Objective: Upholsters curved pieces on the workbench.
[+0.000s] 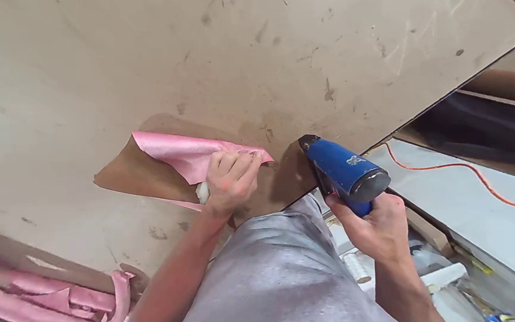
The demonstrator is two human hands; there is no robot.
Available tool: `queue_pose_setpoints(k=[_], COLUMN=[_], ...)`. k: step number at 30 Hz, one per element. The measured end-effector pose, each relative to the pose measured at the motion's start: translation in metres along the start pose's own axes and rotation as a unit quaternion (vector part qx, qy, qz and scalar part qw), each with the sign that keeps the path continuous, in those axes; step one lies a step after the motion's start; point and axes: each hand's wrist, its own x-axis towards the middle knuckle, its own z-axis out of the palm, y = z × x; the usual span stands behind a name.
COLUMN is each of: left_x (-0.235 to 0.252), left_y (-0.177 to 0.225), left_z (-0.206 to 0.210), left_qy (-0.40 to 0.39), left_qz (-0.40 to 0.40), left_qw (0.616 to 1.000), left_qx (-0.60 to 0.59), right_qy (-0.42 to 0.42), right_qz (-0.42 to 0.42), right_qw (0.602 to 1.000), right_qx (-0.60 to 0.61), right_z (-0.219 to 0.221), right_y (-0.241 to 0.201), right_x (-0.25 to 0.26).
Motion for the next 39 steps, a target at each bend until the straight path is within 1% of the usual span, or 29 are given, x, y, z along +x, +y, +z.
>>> queue_pose_setpoints(k=[5,8,15,17,21,25,30,36,39], left_x=[0.001,0.000,0.002,0.003,0.004,0.006,0.007,0.008,0.006], left_y=[-0.001,-0.001,0.001,0.003,0.002,-0.001,0.001,0.000,0.001], left_z=[-0.001,0.000,-0.004,-0.005,-0.003,-0.003,-0.003,-0.003,-0.003], left_qy=[-0.015,-0.007,-0.012,-0.008,0.023,0.025,0.022,0.023,0.019], left_qz=[0.003,-0.002,-0.042,-0.051,-0.081,-0.086,-0.089,-0.090,-0.095], left_qw=[1.000,1.000,0.998,0.997,0.995,0.994,0.994,0.993,0.993], left_qx=[-0.018,-0.017,-0.048,-0.050,-0.053,-0.056,-0.066,-0.069,-0.067], right_qy=[-0.042,-0.053,-0.023,-0.010,0.027,0.028,0.041,0.009,0.019], right_qz=[-0.008,0.008,0.000,0.016,0.052,0.077,0.086,0.113,0.138], right_qw=[0.999,0.999,1.000,1.000,0.998,0.996,0.995,0.994,0.990], right_qx=[-0.019,-0.009,-0.016,-0.005,0.021,0.030,0.014,0.006,0.013], right_z=[-0.002,0.008,0.057,0.070,0.086,0.094,0.099,0.095,0.090], right_y=[-0.015,-0.033,-0.064,-0.069,-0.076,-0.083,-0.091,-0.099,-0.099], right_x=[0.008,-0.001,-0.038,-0.045,-0.045,-0.043,-0.042,-0.036,-0.039])
